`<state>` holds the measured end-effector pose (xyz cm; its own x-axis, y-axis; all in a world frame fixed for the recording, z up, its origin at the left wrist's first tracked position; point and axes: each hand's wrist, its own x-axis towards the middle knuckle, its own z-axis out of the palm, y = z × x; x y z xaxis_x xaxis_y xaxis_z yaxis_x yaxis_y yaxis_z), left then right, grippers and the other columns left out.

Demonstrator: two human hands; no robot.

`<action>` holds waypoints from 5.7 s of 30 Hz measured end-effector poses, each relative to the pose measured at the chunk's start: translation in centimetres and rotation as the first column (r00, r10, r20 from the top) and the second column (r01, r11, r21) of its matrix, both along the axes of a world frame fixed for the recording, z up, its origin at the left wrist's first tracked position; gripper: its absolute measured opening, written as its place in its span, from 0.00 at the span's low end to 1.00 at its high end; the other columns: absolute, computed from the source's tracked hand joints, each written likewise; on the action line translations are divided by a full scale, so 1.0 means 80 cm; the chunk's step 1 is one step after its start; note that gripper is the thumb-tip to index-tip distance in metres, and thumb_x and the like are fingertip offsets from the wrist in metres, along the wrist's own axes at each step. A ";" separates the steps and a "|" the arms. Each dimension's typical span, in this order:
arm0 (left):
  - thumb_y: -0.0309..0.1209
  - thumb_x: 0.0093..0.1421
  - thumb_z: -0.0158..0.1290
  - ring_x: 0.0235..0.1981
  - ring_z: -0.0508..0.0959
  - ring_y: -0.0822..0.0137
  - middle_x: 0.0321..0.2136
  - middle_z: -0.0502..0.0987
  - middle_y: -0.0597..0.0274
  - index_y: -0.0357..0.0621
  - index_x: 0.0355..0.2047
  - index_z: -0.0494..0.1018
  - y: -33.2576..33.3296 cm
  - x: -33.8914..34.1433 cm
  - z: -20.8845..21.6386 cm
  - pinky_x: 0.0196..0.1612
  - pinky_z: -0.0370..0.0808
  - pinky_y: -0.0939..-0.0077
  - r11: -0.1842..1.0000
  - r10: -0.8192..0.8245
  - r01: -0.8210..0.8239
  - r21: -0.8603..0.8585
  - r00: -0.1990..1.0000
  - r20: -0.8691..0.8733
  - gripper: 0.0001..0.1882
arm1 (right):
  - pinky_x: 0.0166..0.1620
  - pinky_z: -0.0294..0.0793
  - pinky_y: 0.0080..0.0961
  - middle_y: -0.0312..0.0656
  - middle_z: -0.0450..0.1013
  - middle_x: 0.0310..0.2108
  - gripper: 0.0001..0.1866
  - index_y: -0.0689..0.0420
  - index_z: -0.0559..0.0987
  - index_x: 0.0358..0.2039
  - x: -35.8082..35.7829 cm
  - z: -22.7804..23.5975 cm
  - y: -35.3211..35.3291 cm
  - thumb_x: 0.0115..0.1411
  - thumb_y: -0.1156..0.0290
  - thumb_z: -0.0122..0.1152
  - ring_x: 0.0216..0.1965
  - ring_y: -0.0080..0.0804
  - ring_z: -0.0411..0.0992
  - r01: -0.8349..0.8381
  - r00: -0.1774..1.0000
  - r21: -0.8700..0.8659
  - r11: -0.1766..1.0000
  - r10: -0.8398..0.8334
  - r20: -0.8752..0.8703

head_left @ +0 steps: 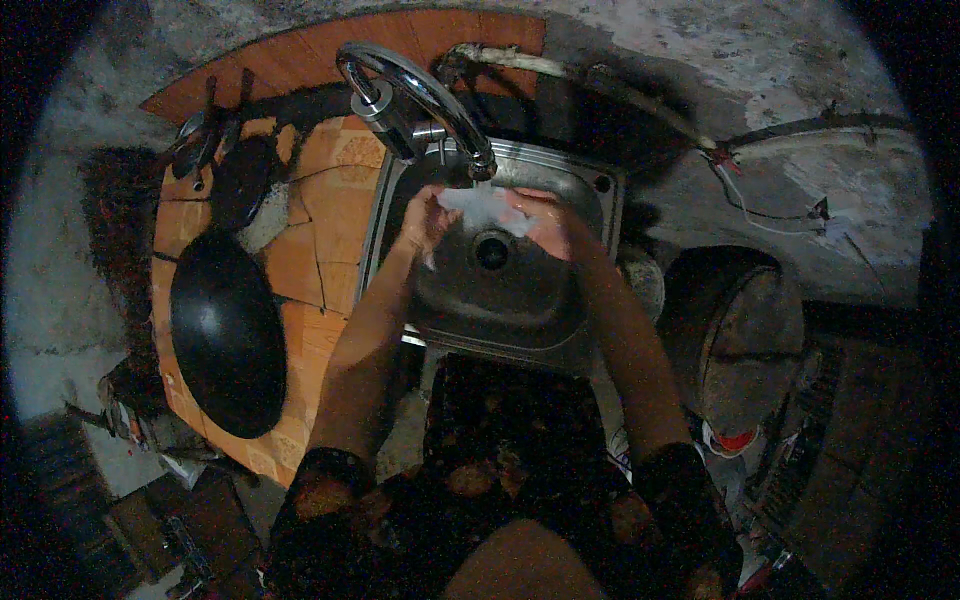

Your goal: The person rinses a white cloth under a faucet, wipes the edges and interior surfaces of a metal sink, and then rinses the cloth again.

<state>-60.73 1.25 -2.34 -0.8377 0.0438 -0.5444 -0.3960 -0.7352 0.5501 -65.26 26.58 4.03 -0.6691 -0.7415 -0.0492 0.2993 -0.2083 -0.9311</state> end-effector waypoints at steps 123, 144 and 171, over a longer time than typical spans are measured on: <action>0.24 0.50 0.56 0.30 0.76 0.71 0.32 0.76 0.62 0.39 0.41 0.72 0.056 0.061 0.126 0.31 0.72 0.80 0.959 -0.221 0.196 -0.204 0.969 -0.108 0.16 | 0.42 0.69 0.22 0.38 0.74 0.33 0.09 0.59 0.76 0.38 0.025 0.023 -0.036 0.55 0.72 0.58 0.37 0.27 0.71 0.336 0.772 0.056 0.940 -0.241 -0.588; 0.29 0.51 0.53 0.35 0.75 0.63 0.40 0.74 0.55 0.38 0.40 0.72 0.084 0.028 0.092 0.40 0.71 0.71 0.110 -0.286 -0.075 -0.991 0.953 -0.103 0.15 | 0.37 0.70 0.29 0.33 0.72 0.34 0.19 0.48 0.73 0.39 0.067 -0.063 -0.118 0.59 0.48 0.46 0.36 0.27 0.70 0.406 0.621 -0.102 0.908 -0.193 0.760; 0.36 0.60 0.42 0.39 0.74 0.59 0.39 0.74 0.55 0.39 0.40 0.70 0.086 -0.014 -0.001 0.45 0.72 0.64 0.862 0.149 -0.006 0.507 0.959 -0.242 0.15 | 0.35 0.69 0.35 0.49 0.73 0.32 0.14 0.57 0.76 0.36 0.035 0.012 -0.087 0.54 0.62 0.54 0.34 0.43 0.72 0.600 0.658 0.289 0.746 -0.254 -0.709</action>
<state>-61.85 8.12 -2.41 -0.9582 0.1766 -0.2252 -0.2187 -0.9594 0.1781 -62.45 19.58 4.99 -0.9077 -0.3524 0.2279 -0.3516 0.3420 -0.8714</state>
